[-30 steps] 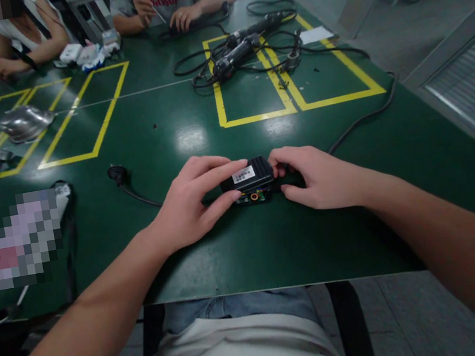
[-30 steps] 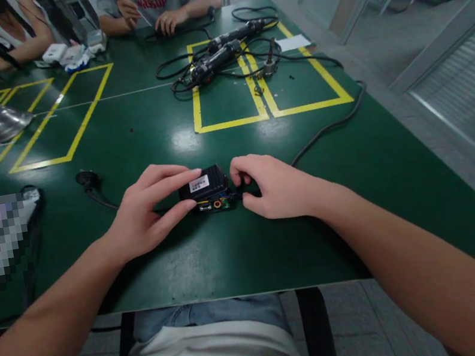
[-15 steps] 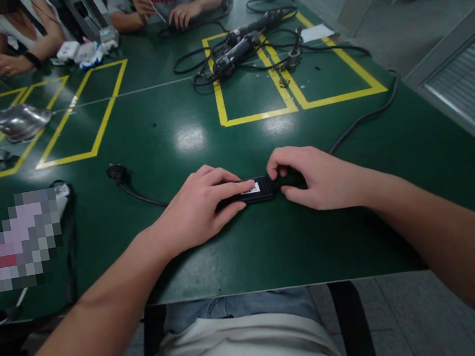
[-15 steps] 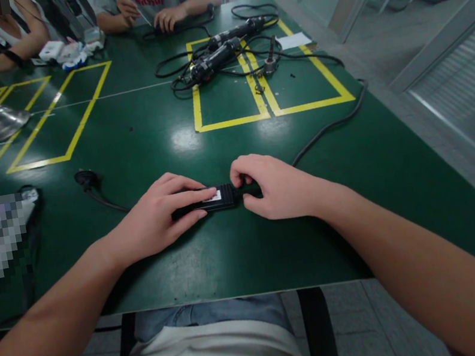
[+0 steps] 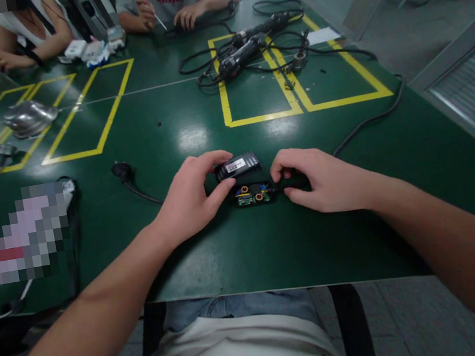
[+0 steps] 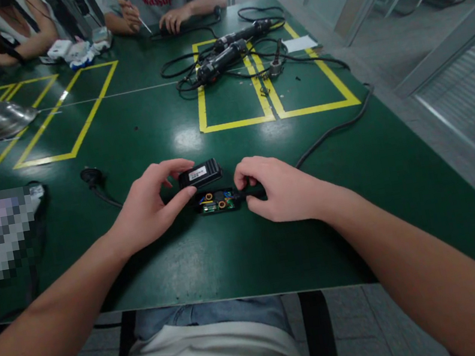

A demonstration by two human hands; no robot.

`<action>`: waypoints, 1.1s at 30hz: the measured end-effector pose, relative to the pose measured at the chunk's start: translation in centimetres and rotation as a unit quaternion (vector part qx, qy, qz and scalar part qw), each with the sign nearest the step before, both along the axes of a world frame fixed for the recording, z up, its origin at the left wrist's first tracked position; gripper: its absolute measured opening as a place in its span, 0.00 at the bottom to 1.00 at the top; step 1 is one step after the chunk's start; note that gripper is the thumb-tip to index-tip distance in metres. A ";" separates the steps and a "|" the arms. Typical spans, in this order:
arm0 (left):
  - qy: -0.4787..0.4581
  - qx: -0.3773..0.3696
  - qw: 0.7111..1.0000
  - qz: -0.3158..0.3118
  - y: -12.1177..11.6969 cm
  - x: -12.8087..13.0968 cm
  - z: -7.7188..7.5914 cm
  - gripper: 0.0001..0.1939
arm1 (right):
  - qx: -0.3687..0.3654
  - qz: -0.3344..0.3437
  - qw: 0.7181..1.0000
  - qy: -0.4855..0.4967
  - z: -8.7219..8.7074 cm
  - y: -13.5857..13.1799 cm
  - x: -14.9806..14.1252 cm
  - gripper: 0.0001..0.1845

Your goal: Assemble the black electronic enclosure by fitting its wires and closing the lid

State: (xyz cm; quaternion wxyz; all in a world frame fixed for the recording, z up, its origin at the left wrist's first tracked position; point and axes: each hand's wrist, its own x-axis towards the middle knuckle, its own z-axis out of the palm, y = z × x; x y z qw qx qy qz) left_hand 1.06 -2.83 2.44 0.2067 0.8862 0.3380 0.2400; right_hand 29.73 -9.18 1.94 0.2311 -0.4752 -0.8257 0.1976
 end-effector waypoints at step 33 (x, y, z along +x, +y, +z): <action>0.082 -0.038 0.988 -0.127 0.2 -0.9 1.5 0.07 | -0.033 -0.007 0.999 0.028 0.4 -0.5 -0.5 0.02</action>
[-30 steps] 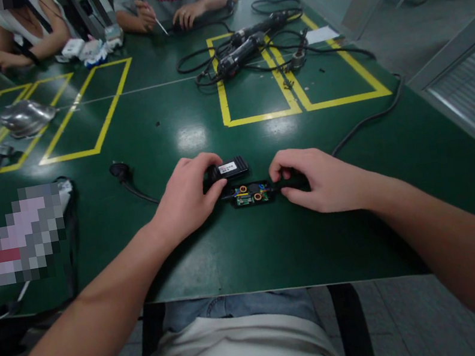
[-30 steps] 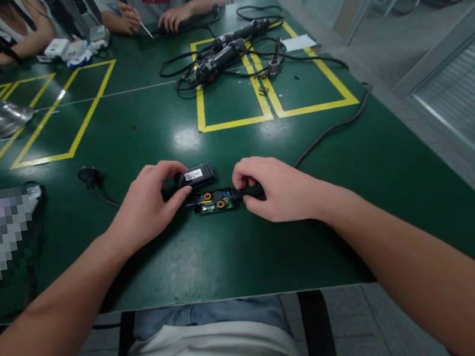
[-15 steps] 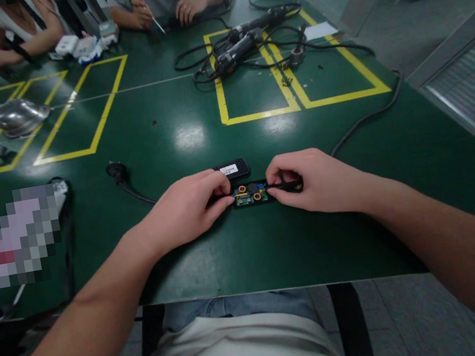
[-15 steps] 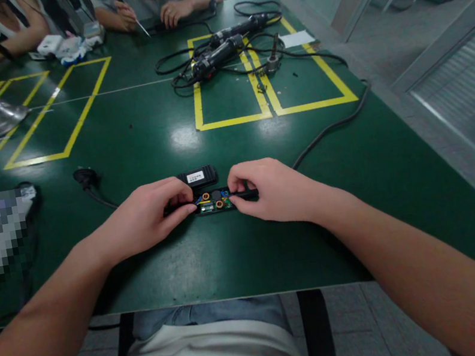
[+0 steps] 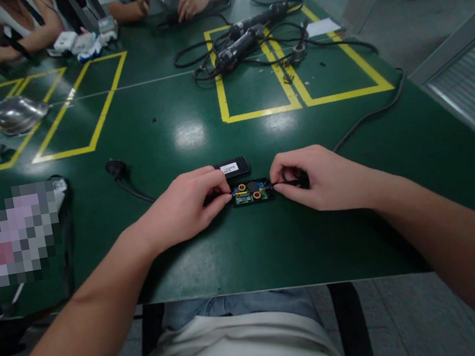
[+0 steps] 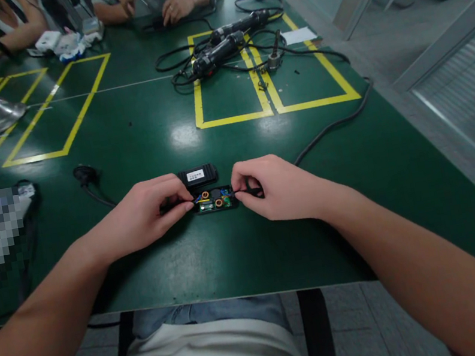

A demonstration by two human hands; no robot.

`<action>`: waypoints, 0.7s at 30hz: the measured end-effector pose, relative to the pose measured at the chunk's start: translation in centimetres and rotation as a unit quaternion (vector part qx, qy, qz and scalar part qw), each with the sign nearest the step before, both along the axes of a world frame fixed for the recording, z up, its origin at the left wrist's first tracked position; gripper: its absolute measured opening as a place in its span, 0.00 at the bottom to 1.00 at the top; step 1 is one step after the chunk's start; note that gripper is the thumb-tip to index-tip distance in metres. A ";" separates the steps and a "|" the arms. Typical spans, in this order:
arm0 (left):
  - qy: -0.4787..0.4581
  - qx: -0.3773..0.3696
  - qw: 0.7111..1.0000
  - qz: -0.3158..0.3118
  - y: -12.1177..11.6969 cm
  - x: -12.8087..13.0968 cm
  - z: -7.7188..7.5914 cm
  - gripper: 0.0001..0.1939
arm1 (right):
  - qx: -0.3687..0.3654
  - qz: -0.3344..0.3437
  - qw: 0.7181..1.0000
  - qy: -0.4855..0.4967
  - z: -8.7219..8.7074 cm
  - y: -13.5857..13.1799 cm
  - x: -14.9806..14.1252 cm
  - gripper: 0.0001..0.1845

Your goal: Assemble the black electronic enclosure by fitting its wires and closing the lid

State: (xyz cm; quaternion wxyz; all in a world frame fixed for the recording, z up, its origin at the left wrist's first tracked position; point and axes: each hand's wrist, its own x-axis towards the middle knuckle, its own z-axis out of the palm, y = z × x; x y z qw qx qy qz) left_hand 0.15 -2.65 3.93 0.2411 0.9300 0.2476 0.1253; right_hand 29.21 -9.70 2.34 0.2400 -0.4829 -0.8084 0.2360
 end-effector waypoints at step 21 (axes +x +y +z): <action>-0.087 0.099 0.991 0.025 0.0 0.5 -1.3 0.19 | -0.030 -0.006 0.999 0.018 0.1 0.4 0.4 0.19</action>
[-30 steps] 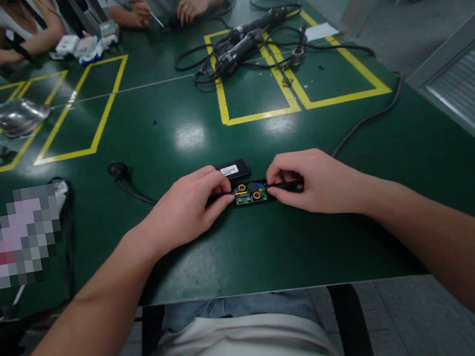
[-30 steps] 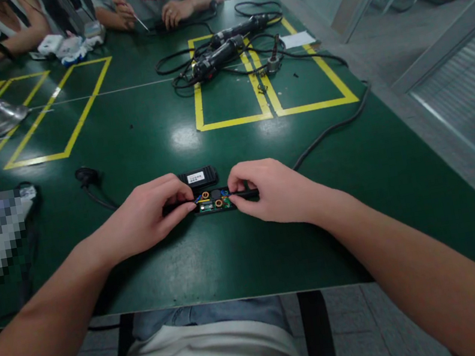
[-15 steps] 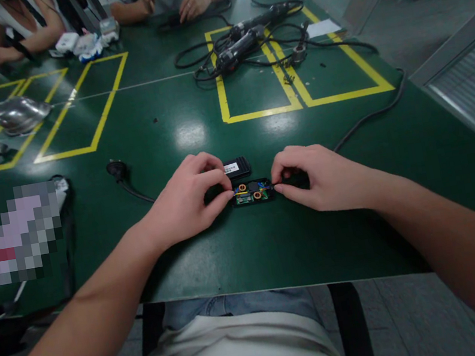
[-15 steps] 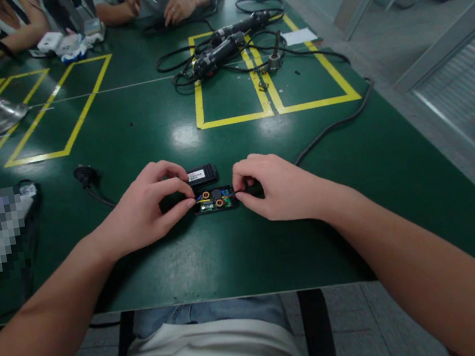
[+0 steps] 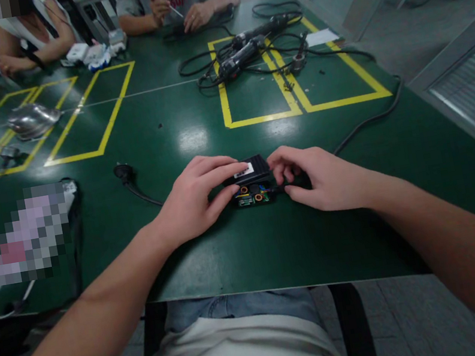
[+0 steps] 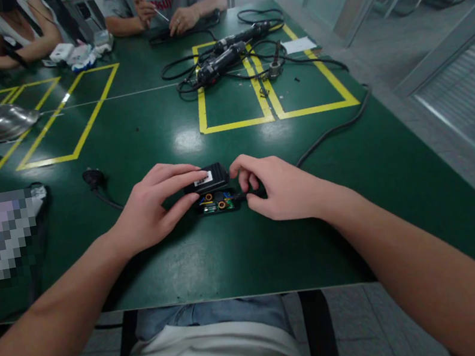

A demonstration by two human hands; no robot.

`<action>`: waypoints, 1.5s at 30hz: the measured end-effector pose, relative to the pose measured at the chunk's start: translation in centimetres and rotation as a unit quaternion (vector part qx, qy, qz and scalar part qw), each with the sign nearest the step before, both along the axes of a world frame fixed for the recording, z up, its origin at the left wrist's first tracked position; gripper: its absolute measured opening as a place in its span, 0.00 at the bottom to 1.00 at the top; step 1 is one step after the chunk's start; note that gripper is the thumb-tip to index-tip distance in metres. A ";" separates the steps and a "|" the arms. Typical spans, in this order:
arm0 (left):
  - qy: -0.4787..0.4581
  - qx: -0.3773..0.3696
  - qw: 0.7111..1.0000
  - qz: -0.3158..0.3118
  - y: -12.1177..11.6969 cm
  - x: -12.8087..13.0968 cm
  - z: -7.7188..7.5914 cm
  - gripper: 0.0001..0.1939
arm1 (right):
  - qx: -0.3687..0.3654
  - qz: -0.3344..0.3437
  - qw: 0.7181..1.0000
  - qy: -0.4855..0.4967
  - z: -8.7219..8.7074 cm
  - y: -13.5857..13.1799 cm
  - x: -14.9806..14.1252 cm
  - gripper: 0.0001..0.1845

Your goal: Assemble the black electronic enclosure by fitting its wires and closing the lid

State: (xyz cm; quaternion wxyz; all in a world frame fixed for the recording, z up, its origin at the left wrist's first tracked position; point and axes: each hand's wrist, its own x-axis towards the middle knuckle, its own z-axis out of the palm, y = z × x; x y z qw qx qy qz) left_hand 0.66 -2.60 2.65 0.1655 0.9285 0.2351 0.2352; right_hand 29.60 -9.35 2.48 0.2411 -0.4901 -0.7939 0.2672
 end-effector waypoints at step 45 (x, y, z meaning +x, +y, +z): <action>0.065 -0.084 0.994 0.024 -0.1 0.0 0.6 0.07 | 0.026 -0.021 0.999 -0.012 -0.1 -0.1 -0.9 0.02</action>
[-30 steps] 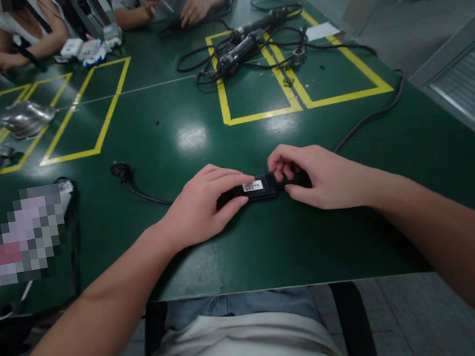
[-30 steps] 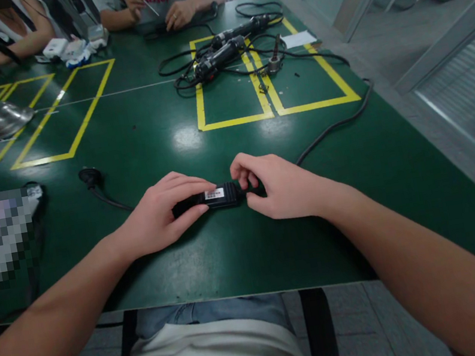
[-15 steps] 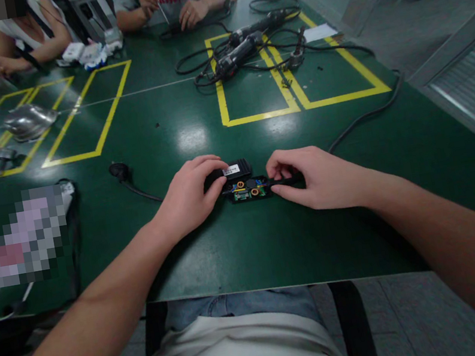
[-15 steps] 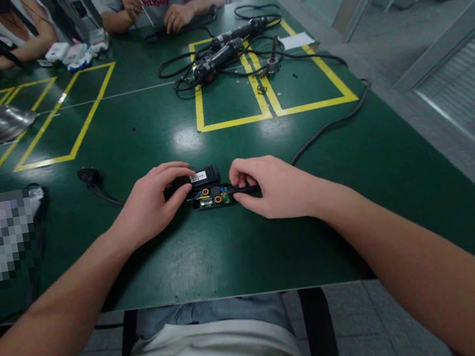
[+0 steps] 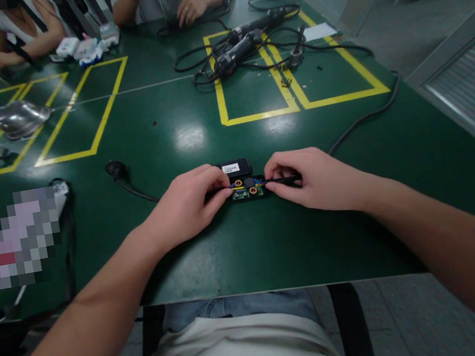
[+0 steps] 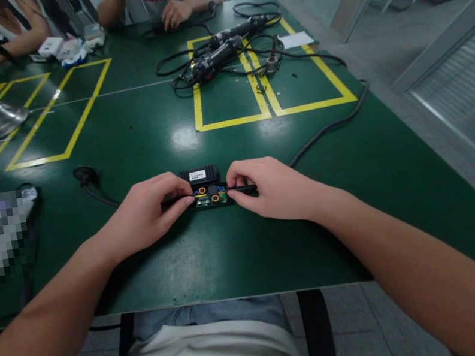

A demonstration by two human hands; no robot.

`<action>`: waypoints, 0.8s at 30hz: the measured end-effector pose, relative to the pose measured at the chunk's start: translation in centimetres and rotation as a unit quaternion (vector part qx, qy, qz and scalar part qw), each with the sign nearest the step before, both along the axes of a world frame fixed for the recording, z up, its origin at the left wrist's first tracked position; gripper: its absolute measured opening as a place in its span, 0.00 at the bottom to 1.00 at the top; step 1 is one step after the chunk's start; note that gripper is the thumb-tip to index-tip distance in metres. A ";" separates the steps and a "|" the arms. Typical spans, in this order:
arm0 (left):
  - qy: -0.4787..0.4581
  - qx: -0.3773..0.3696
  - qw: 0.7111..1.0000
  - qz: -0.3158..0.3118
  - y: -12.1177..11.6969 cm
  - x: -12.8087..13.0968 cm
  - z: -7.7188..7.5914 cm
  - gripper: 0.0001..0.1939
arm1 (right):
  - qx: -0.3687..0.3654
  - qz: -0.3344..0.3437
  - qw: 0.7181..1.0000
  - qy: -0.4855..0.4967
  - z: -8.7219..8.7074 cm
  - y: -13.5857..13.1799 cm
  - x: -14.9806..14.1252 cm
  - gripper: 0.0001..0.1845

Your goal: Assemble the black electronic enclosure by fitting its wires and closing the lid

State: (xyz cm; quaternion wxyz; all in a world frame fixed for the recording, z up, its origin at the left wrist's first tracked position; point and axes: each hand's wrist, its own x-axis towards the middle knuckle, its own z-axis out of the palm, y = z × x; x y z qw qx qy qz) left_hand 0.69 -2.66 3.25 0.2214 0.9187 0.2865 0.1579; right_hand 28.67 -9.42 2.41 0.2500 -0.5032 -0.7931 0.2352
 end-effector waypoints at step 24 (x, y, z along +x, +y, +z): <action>-0.006 0.030 0.999 -0.045 0.3 -0.7 0.4 0.10 | 0.020 0.023 0.998 -0.052 0.3 0.1 0.7 0.08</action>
